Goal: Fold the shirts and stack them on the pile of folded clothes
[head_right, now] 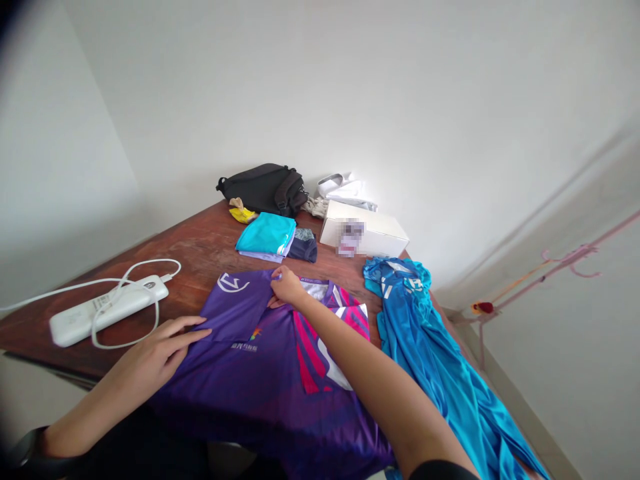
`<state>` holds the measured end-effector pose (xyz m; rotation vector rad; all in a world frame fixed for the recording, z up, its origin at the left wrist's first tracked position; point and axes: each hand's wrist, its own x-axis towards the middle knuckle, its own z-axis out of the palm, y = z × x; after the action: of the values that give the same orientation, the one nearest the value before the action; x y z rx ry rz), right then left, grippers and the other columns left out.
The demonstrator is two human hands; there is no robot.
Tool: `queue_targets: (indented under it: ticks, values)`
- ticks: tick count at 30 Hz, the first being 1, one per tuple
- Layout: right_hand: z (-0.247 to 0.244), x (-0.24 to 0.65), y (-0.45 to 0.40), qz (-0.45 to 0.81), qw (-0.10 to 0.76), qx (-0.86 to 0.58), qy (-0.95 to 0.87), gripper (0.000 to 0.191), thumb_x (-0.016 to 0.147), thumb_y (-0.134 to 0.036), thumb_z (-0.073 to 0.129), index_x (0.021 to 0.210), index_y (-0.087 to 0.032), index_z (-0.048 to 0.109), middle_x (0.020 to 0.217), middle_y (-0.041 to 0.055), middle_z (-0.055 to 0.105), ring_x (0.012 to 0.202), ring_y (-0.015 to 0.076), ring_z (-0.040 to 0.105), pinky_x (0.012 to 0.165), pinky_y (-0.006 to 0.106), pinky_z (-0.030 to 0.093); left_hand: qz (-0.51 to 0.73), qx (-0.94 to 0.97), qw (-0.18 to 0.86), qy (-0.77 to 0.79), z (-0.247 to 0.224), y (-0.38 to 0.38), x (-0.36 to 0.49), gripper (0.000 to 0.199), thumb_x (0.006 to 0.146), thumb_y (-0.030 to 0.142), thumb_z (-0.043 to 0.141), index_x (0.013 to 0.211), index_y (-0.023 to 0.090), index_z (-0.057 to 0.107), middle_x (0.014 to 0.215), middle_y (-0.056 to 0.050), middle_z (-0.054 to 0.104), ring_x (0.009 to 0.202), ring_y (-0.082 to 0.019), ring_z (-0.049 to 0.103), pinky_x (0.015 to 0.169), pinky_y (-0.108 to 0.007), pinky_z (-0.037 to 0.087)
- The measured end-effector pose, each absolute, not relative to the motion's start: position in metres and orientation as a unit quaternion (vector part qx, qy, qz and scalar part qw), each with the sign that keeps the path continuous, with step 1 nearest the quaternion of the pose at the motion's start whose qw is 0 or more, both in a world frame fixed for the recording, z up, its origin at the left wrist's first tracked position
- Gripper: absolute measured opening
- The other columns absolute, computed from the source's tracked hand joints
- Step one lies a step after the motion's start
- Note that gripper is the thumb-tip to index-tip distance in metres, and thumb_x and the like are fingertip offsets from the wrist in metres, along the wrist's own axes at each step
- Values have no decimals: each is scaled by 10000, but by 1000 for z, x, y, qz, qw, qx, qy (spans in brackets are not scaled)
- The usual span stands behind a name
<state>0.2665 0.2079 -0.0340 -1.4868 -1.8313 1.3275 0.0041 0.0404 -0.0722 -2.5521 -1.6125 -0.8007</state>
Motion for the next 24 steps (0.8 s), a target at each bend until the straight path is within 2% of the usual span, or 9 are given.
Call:
queue_targets:
  ticks: [2,5,9,12,15,17,21,24]
  values:
    - [-30,267,202,527,231,-541,-613,323,969,-303,595,1241,-232,435,668,-48,626,562,205,722,544,320,615,-252,-821,-4,-513,-73,37,4,410,970,226,446,1208,327,765,1343,-50,674,1159,-234,679,1031,-359,547]
    - [-24,271,188,608,228,-514,-560,560,916,-363,707,1359,-264,381,760,-32,676,572,206,733,529,327,620,-247,-822,-38,-512,-70,29,5,361,993,300,494,1254,358,737,1397,-29,652,1206,-235,664,1062,-371,533]
    - [-16,276,166,625,187,-469,-596,851,843,-348,796,1510,-266,274,775,-10,715,588,204,739,485,258,585,-270,-803,-68,-527,-63,22,1,343,992,463,541,1243,339,741,1397,-44,655,1214,-254,666,1108,-394,495]
    - [-11,277,152,636,185,-438,-607,912,821,-305,811,1546,-265,258,745,-30,703,620,189,740,496,221,573,-303,-779,-88,-541,-58,23,-2,379,967,510,559,1209,287,747,1307,-81,697,1062,-243,722,976,-342,570]
    - [-12,274,142,671,205,-403,-588,840,810,-200,789,1506,-268,325,722,-59,676,672,173,733,582,263,627,-314,-755,-117,-564,-55,27,-4,401,923,477,596,1216,231,717,1107,-90,737,720,-173,704,700,-267,590]
    - [-15,271,137,680,229,-404,-567,727,804,-136,756,1430,-263,408,706,-77,649,678,160,719,611,293,646,-307,-740,-131,-584,-53,29,-3,414,890,453,611,1210,208,704,956,-63,735,609,-153,650,625,-259,557]
    - [-21,263,132,666,251,-451,-538,371,823,-71,658,1158,-211,580,624,-89,594,597,131,674,592,280,641,-278,-718,-154,-619,-42,26,2,397,887,444,552,1168,210,707,760,-17,702,643,-183,669,633,-263,523]
    - [-21,261,130,666,253,-477,-514,195,838,-39,581,966,-180,624,612,-58,622,585,121,674,617,267,638,-242,-707,-165,-644,-32,21,5,422,902,446,507,1213,230,694,713,0,687,642,-191,677,622,-259,499]
